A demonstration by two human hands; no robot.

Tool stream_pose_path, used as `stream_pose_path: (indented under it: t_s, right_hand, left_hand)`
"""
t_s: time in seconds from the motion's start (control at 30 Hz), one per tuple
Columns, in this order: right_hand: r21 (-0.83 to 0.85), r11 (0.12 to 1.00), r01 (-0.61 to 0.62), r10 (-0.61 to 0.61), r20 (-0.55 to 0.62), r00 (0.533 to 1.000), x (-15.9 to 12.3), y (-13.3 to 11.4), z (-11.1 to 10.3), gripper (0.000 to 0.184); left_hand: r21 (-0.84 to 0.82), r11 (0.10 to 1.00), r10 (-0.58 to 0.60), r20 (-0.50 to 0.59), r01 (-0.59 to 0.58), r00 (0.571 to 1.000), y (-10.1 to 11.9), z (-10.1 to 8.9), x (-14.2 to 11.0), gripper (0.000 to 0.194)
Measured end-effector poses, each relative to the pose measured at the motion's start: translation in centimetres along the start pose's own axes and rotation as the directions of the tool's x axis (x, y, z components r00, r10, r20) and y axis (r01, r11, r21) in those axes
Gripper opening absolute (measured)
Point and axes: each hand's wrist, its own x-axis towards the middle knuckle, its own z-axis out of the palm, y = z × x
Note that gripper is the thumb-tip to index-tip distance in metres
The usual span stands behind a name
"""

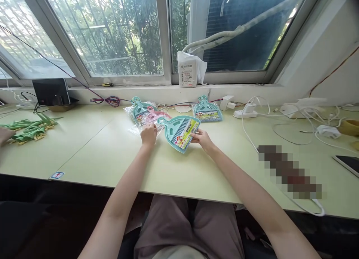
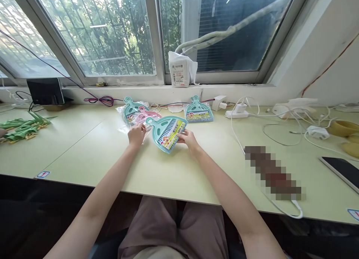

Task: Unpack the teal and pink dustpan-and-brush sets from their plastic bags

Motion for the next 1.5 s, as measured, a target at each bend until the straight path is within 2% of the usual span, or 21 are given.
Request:
stream_pose_path:
  t_s: [0.07,0.17,0.3,0.4,0.57,0.63,0.83,0.93,1.0,1.07,1.17,1.33,1.4,1.5]
  right_hand:
    - [-0.030,0.999,-0.028,0.028,0.004,1.000,0.1,0.1,-0.1,0.014]
    - [-0.045,0.996,-0.082,0.079,-0.056,0.995,0.4,0.2,-0.6,0.013]
    - [-0.012,0.995,-0.095,0.092,-0.121,0.988,1.0,0.3,-1.6,0.013]
    - [-0.002,0.997,-0.076,0.076,-0.082,0.994,1.2,0.3,-1.9,0.014]
    - [-0.020,0.997,-0.071,0.072,0.055,0.996,0.9,0.1,-1.6,0.015]
    - [-0.044,0.994,-0.095,0.098,0.059,0.993,0.8,-0.2,-1.4,0.017]
    - [-0.097,0.984,-0.149,0.140,-0.088,0.986,0.7,-0.8,-1.5,0.014]
    - [-0.075,0.986,-0.147,0.129,-0.210,0.969,0.5,-0.8,-1.0,0.013]
    - [-0.056,0.990,-0.132,0.115,-0.239,0.964,0.3,-0.7,-0.6,0.012]
    - [-0.045,0.991,-0.125,0.114,-0.204,0.972,0.2,-0.7,-0.3,0.012]
    - [-0.041,0.992,-0.122,0.119,-0.080,0.990,0.2,-0.5,-0.2,0.013]
    - [-0.082,0.990,-0.114,0.119,0.068,0.991,0.5,0.3,-0.1,0.019]
    - [-0.082,0.992,-0.096,0.103,0.093,0.990,0.6,0.7,0.0,0.020]
    - [-0.053,0.995,-0.079,0.083,0.065,0.994,0.7,1.4,0.2,0.018]
  left_hand:
    - [-0.031,0.999,-0.044,-0.007,0.044,0.999,-0.3,0.1,0.1,0.015]
    - [-0.058,0.993,-0.102,-0.034,0.099,0.994,-0.6,0.1,0.3,0.018]
    - [-0.062,0.992,-0.115,-0.076,0.111,0.990,-0.4,-0.2,0.2,0.029]
    - [-0.036,0.996,-0.088,-0.075,0.085,0.993,0.2,-0.4,0.0,0.034]
    - [0.028,1.000,0.011,-0.060,-0.009,0.998,0.9,-0.3,-0.5,0.032]
    - [0.042,0.998,0.038,-0.069,-0.035,0.997,0.8,-0.2,-0.5,0.030]
    - [0.059,0.992,0.114,-0.137,-0.107,0.984,0.7,0.2,-0.4,0.028]
    - [0.068,0.987,0.152,-0.131,-0.145,0.980,0.8,0.4,-0.4,0.024]
    - [0.081,0.984,0.165,-0.120,-0.156,0.979,0.9,0.4,-0.5,0.023]
    - [0.089,0.983,0.174,-0.125,-0.163,0.977,0.9,0.4,-0.5,0.021]
    - [0.079,0.982,0.179,-0.150,-0.169,0.972,1.0,0.4,-0.6,0.019]
    - [0.017,0.981,0.191,-0.188,-0.191,0.963,1.5,0.1,-0.9,0.018]
    - [-0.018,0.966,0.250,-0.176,-0.257,0.952,1.9,-0.1,-1.1,0.016]
    - [-0.072,0.914,0.392,-0.104,-0.400,0.914,3.1,-0.4,-1.9,0.015]
